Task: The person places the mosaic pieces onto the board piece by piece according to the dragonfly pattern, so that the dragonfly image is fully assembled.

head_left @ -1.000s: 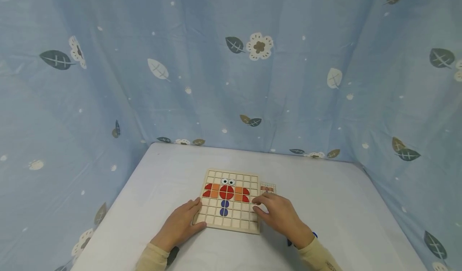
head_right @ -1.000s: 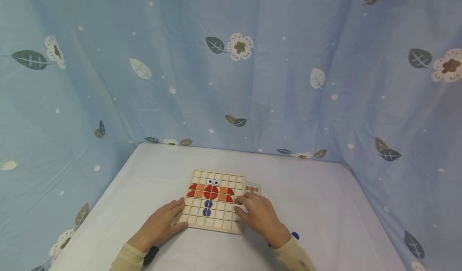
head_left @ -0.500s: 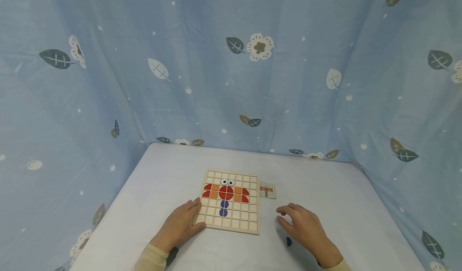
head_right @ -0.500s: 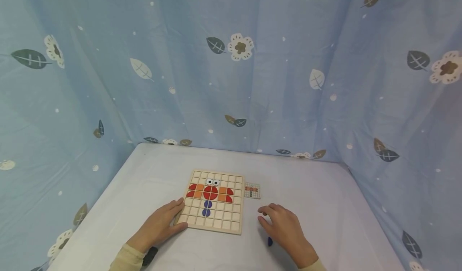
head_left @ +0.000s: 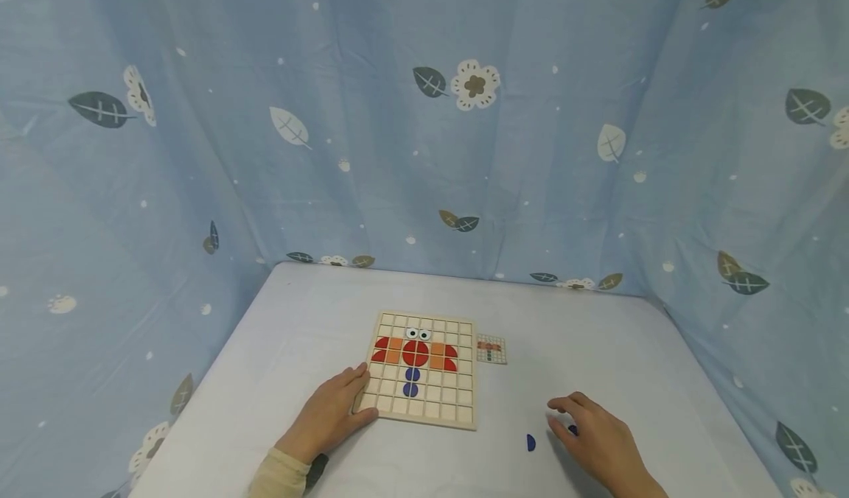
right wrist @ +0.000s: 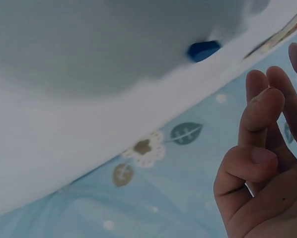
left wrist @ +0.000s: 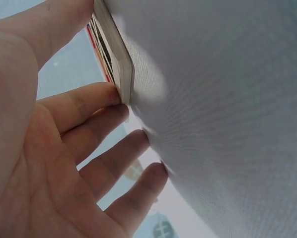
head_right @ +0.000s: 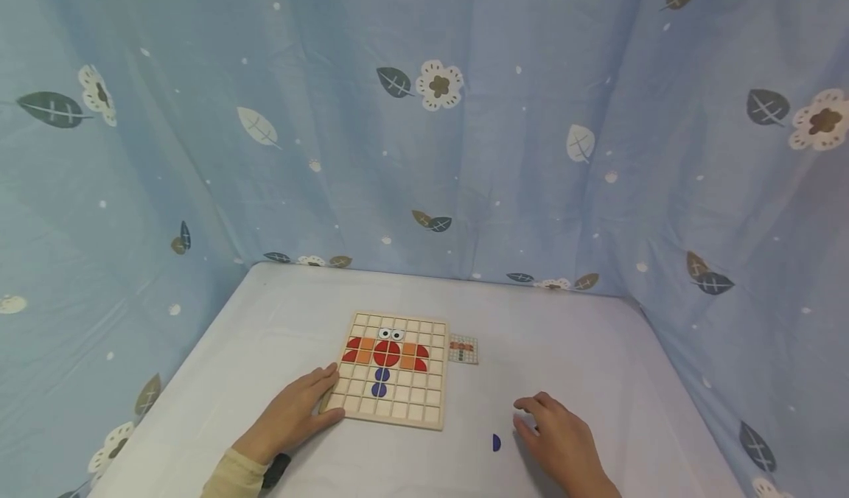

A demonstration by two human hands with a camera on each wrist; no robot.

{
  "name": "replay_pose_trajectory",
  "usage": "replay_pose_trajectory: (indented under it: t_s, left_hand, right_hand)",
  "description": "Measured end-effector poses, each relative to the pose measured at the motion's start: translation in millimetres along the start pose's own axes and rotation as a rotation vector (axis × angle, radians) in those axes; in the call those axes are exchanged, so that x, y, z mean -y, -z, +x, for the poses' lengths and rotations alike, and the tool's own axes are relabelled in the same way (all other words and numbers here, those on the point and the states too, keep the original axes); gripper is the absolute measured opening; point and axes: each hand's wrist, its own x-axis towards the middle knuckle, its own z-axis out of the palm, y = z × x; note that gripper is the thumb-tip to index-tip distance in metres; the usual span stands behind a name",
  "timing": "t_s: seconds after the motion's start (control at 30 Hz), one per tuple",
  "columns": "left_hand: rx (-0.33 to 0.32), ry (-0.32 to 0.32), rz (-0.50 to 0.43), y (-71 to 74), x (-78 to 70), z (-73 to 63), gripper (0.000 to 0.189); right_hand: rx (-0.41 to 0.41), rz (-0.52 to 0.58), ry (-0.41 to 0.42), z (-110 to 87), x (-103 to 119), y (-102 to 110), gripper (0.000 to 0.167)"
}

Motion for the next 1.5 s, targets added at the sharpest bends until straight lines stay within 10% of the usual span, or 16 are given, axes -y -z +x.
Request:
replay_pose_trajectory:
  t_s: [0.27,0.67,1.5]
  left_hand:
    - [-0.007,-0.007,0.003,-1.9,1.0,0.5,0.074]
    - [-0.012,-0.004,0.007,-1.6,1.8,0.0,0.074]
    - [-0.026,-0.030,-0.013,1.7,0.1,0.6,0.072]
  right_hand:
    - [0.001,-0.043,-0.041,-13.8,-25.7,5.6,0.023]
    - [0.223,-0.045,-0.168,-11.0,-35.7,5.0,0.033]
    - [0.152,-0.019,-0.067,-11.4,-25.6,1.9,0.024]
